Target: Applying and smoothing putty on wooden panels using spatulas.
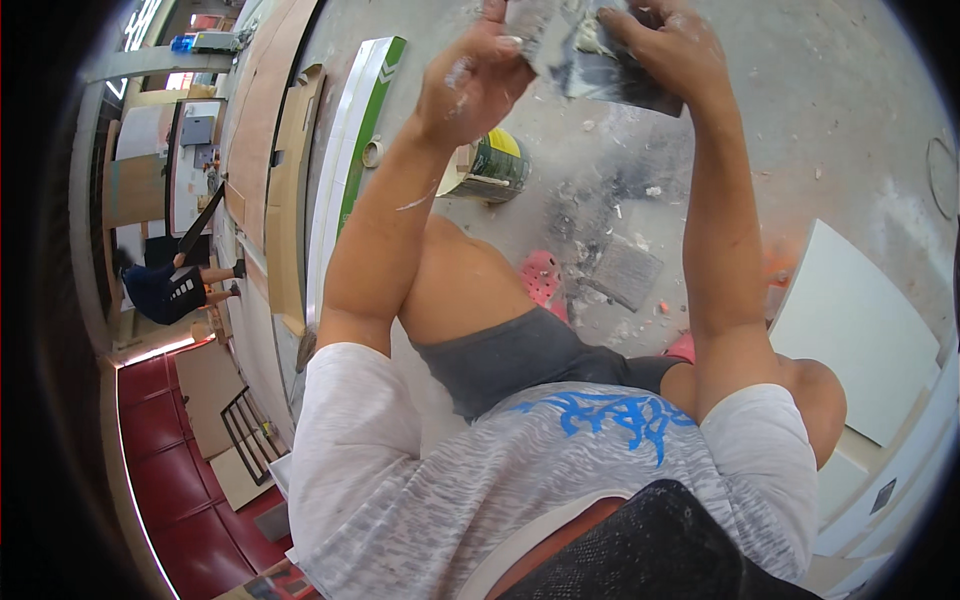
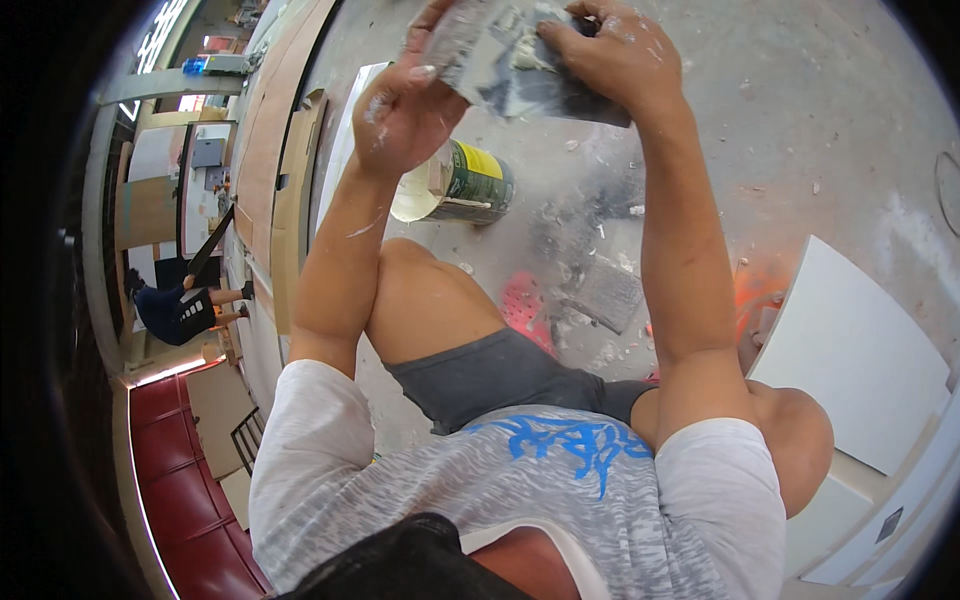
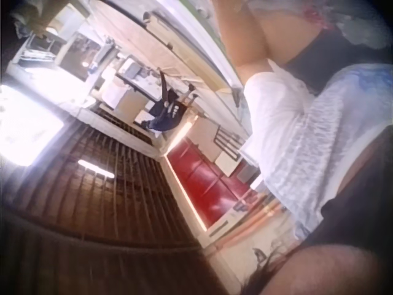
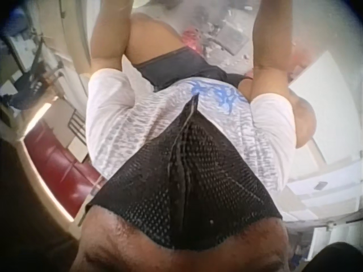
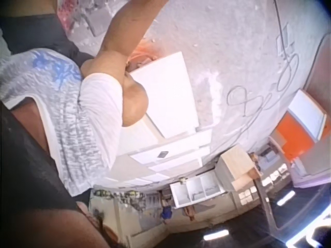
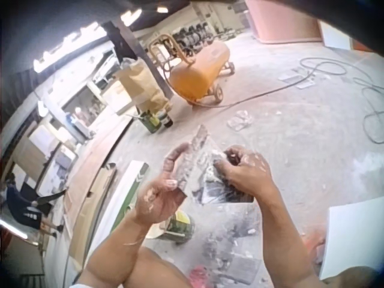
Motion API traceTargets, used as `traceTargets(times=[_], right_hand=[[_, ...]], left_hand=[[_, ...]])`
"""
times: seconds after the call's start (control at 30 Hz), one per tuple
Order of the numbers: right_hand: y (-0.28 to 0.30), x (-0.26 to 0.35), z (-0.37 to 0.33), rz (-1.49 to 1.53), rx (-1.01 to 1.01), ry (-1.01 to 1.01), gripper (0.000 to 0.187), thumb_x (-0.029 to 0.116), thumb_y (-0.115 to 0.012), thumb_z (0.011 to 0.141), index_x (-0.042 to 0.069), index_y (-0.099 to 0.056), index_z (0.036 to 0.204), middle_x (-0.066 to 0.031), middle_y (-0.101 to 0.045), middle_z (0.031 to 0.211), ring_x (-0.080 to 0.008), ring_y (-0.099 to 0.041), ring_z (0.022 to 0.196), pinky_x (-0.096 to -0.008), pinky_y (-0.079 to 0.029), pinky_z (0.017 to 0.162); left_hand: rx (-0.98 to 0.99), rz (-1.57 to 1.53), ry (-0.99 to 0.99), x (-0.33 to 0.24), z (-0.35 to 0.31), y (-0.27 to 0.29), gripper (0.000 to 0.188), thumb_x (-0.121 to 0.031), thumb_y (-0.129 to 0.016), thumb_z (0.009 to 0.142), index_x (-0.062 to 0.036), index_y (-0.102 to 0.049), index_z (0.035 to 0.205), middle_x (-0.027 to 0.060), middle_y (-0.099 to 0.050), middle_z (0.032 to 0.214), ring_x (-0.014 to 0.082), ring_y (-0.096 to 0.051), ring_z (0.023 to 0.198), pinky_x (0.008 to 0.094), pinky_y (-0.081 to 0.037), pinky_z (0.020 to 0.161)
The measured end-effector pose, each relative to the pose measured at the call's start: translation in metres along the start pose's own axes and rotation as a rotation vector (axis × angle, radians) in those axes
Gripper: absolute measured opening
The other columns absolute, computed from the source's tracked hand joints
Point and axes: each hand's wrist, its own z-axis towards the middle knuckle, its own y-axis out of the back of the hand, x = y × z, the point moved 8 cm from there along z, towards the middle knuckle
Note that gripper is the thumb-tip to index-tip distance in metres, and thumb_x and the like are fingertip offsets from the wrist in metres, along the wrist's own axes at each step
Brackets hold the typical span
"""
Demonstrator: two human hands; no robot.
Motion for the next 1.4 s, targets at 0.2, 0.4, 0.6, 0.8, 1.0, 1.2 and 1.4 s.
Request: traceTargets(times=[0.2,0.4,0.6,0.8,1.0,1.2,1.4], right_hand=[[-0.021,-0.008,-0.012,-0.02,0.026,0.072,0.035,0.033,-0.058,0.072,0.001,-0.06,0.086,-0.0182,-0.062,0.08,-0.0299,-0.06,0.076,-0.0357,-0.046,0.069],[-0.012,-0.02,-0.003,-0.026,0.031,-0.005,0.031,0.03,-0.057,0.074,0.002,-0.06,0.088,-0.0184,-0.062,0.082,-0.0298,-0.06,0.077,-0.0357,-0.046,0.07],[-0.024,-0.044,-0.008,-0.065,0.032,0.047,0.032,0.039,-0.058,0.072,0.013,-0.063,0.091,-0.0075,-0.064,0.085,-0.0261,-0.059,0.082,-0.0342,-0.044,0.074],[-0.037,-0.043,-0.013,-0.121,-0.095,0.177,0.033,0.039,-0.058,0.073,0.014,-0.062,0.094,-0.0057,-0.064,0.084,-0.0246,-0.059,0.078,-0.033,-0.044,0.074],[-0.058,-0.043,-0.015,0.008,-0.018,0.176,0.032,0.038,-0.059,0.073,0.013,-0.062,0.093,-0.0049,-0.064,0.083,-0.0224,-0.059,0.073,-0.0325,-0.045,0.07],[-0.075,-0.047,-0.02,0.12,0.036,0.148,0.032,0.037,-0.06,0.073,0.012,-0.062,0.092,-0.0065,-0.064,0.082,-0.0226,-0.059,0.069,-0.0315,-0.046,0.067],[-0.09,-0.039,-0.028,0.294,0.098,0.179,0.031,0.035,-0.062,0.072,0.01,-0.061,0.09,-0.0088,-0.063,0.077,-0.0224,-0.059,0.066,-0.0304,-0.046,0.064]], left_hand=[[-0.06,0.203,0.091,0.025,0.005,0.017,0.049,-0.026,-0.046,0.082,-0.0065,-0.033,0.125,0.0101,-0.043,0.122,0.0228,-0.044,0.113,0.0369,-0.035,0.095],[-0.014,-0.107,-0.016,0.0,0.007,-0.002,0.039,-0.019,-0.038,0.081,-0.0044,-0.041,0.117,0.0138,-0.046,0.118,0.0261,-0.048,0.108,0.0374,-0.039,0.092],[-0.074,-0.385,0.168,0.044,0.002,0.039,0.019,-0.012,-0.041,0.084,-0.0039,-0.049,0.099,0.0092,-0.051,0.103,0.0197,-0.053,0.097,0.0363,-0.045,0.083],[-0.143,-0.177,0.077,0.039,0.0,0.049,0.018,-0.004,-0.041,0.082,-0.0009,-0.05,0.098,0.0107,-0.053,0.101,0.0199,-0.053,0.096,0.035,-0.043,0.085],[-0.215,0.026,-0.024,0.034,-0.008,0.059,0.019,0.004,-0.042,0.08,0.002,-0.05,0.097,0.0123,-0.054,0.099,0.0201,-0.053,0.095,0.0337,-0.041,0.086],[-0.273,0.197,-0.114,0.022,-0.016,0.067,0.02,0.011,-0.042,0.079,0.0045,-0.051,0.095,0.0136,-0.056,0.097,0.0203,-0.052,0.095,0.0326,-0.04,0.088],[-0.091,0.967,-0.55,-0.01,-0.032,0.055,0.027,-0.018,-0.04,0.081,-0.0016,-0.048,0.101,0.0098,-0.052,0.102,0.0194,-0.051,0.098,0.033,-0.041,0.088]])
